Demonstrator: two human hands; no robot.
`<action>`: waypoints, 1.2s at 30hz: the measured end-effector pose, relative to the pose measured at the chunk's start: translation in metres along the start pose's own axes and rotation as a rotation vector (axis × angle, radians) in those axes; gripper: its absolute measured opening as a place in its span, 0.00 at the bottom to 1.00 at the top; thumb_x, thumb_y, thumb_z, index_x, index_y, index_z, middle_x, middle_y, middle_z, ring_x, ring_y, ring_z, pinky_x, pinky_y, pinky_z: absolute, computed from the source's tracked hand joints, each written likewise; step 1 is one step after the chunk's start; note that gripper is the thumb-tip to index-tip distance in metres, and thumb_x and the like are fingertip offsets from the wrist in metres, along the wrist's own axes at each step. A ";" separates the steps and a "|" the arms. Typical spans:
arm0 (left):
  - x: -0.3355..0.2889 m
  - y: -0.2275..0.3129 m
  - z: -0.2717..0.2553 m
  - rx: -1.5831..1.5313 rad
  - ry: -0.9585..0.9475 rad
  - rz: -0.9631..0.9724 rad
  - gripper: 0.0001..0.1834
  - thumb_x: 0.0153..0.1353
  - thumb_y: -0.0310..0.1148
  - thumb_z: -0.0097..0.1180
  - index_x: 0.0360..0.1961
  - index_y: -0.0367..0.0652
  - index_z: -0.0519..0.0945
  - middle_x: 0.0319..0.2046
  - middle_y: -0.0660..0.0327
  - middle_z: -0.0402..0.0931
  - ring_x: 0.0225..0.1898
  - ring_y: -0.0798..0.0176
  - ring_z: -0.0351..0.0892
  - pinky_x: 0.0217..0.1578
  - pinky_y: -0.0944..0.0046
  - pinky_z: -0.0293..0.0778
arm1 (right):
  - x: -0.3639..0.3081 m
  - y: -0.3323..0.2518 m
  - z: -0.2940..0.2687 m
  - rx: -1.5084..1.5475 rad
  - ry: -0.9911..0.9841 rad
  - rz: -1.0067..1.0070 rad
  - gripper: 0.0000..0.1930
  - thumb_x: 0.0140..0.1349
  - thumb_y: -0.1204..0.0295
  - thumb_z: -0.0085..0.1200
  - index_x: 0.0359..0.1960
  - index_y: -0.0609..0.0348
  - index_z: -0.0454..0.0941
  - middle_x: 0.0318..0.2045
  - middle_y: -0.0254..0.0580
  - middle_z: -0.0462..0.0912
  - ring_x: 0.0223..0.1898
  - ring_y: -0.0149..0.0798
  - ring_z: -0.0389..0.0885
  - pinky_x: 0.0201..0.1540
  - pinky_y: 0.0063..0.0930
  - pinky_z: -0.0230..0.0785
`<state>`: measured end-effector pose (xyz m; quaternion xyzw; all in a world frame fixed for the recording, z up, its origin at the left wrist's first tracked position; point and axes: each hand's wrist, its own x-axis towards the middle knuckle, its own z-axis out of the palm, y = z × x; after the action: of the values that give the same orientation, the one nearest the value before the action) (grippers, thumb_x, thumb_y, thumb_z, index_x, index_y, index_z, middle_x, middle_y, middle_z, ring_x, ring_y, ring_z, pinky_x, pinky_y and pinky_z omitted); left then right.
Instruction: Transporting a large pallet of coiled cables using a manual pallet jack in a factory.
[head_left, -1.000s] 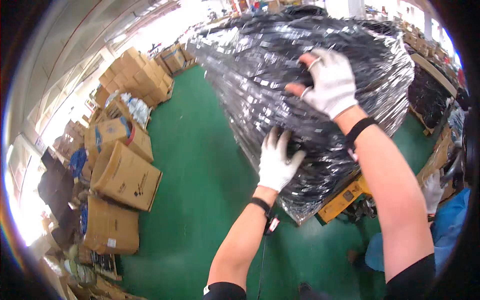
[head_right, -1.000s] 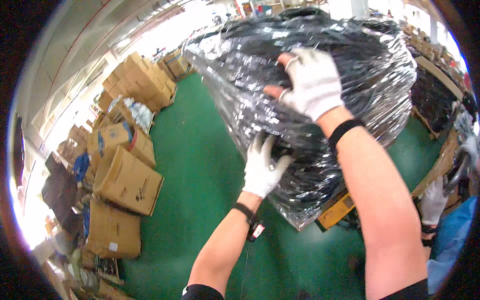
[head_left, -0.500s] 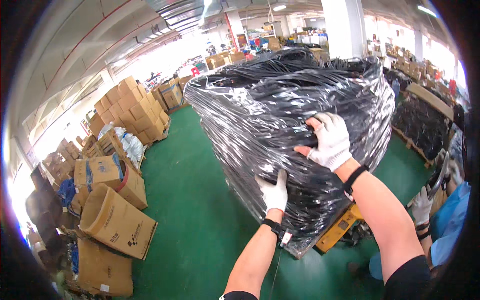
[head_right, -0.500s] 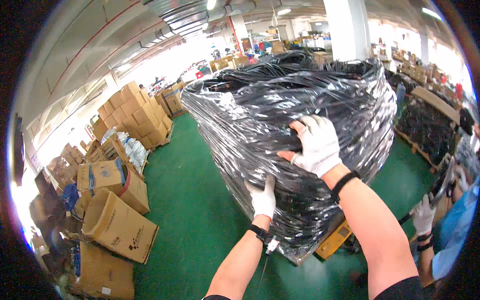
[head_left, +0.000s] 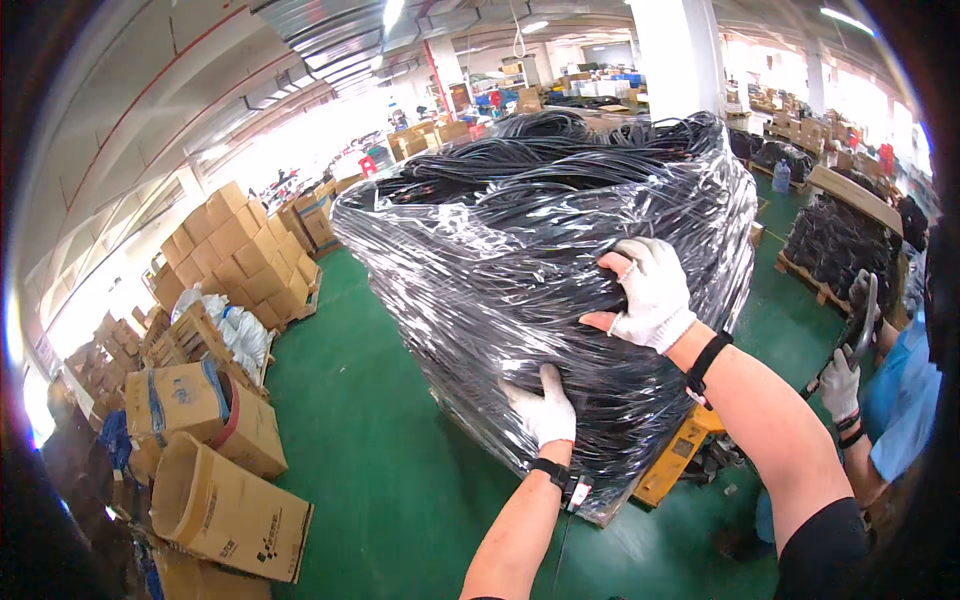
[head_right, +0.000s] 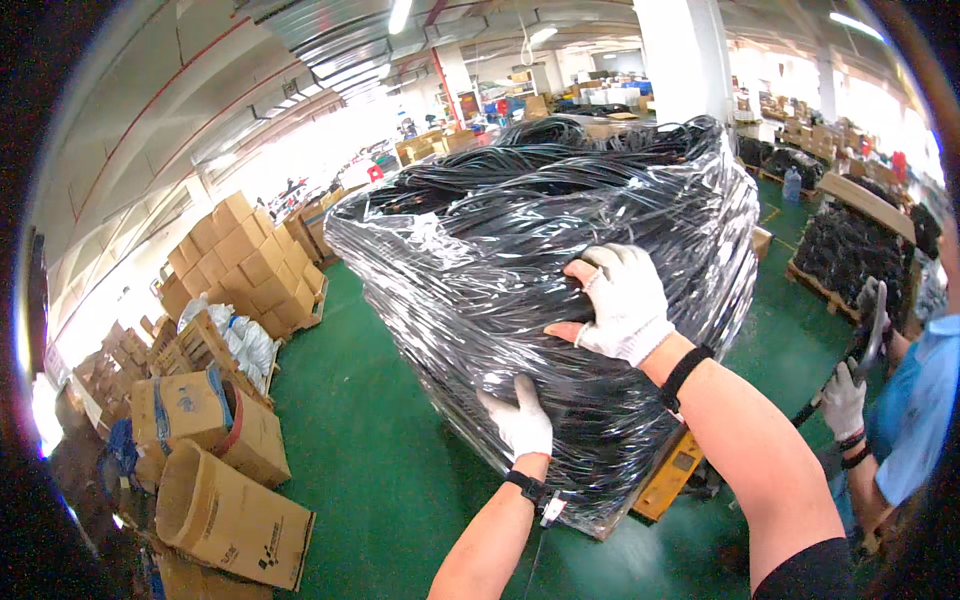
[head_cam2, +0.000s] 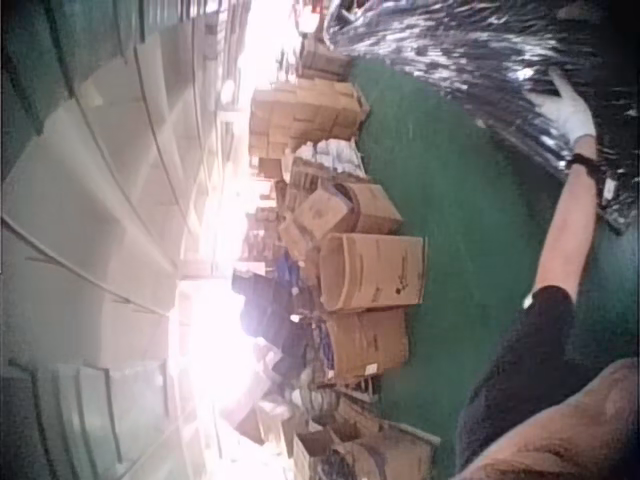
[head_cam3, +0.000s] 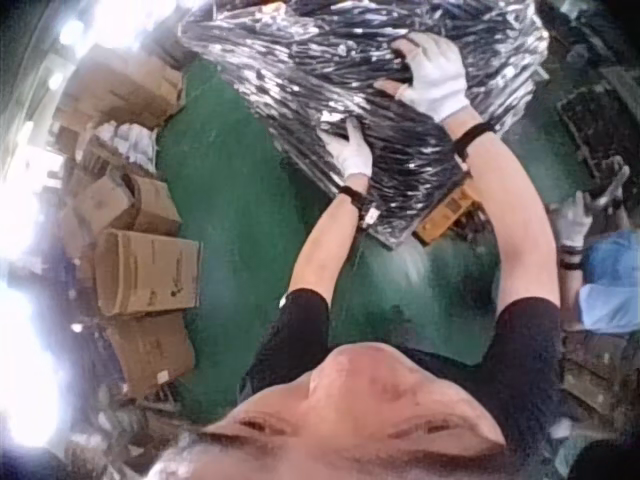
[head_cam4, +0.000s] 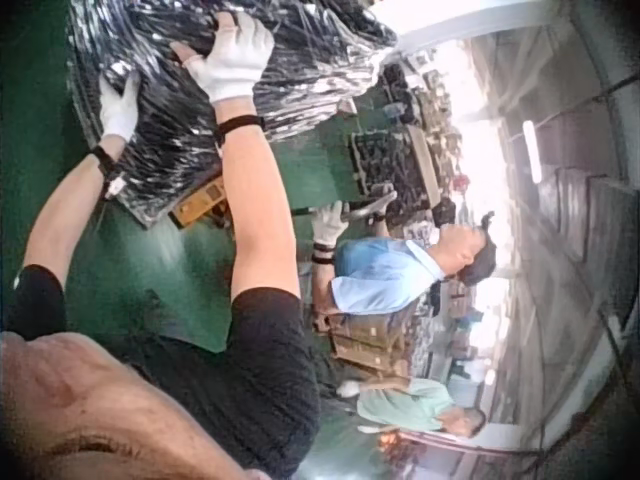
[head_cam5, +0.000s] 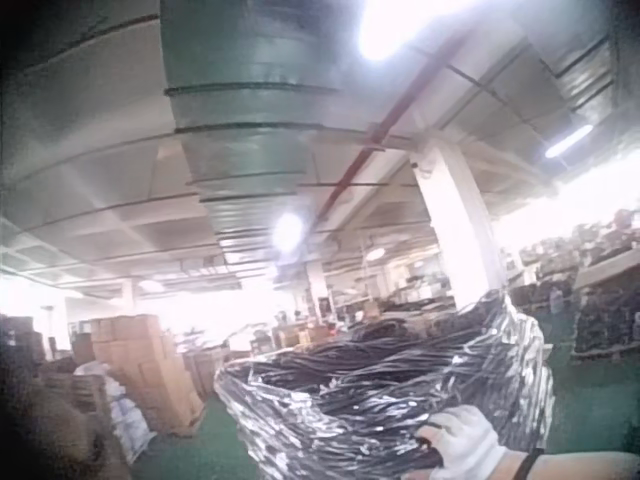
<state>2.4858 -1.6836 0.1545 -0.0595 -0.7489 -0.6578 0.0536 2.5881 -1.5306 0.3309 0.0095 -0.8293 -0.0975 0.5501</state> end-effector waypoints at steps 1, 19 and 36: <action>0.003 0.000 0.005 0.006 0.003 -0.002 0.58 0.73 0.57 0.62 0.84 0.25 0.47 0.79 0.28 0.59 0.78 0.33 0.63 0.79 0.49 0.58 | 0.002 0.003 0.003 -0.001 -0.006 0.003 0.42 0.43 0.39 0.80 0.55 0.52 0.83 0.55 0.48 0.81 0.58 0.60 0.78 0.67 0.57 0.69; 0.099 0.004 0.056 0.117 0.166 -0.037 0.50 0.78 0.62 0.50 0.84 0.32 0.54 0.69 0.27 0.74 0.68 0.27 0.77 0.69 0.43 0.71 | 0.059 0.056 0.090 0.238 -0.058 0.018 0.39 0.46 0.40 0.76 0.55 0.54 0.86 0.51 0.45 0.85 0.56 0.52 0.82 0.66 0.52 0.71; 0.234 0.017 0.071 0.183 0.321 0.160 0.48 0.77 0.52 0.54 0.81 0.23 0.52 0.73 0.17 0.55 0.73 0.18 0.61 0.75 0.35 0.60 | 0.198 0.025 0.237 0.038 -0.204 -0.048 0.39 0.49 0.34 0.74 0.51 0.55 0.88 0.47 0.46 0.85 0.53 0.48 0.85 0.58 0.43 0.77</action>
<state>2.2578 -1.6071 0.1987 -0.0081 -0.7804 -0.5816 0.2295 2.2954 -1.4942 0.4267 0.0298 -0.8822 -0.0951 0.4602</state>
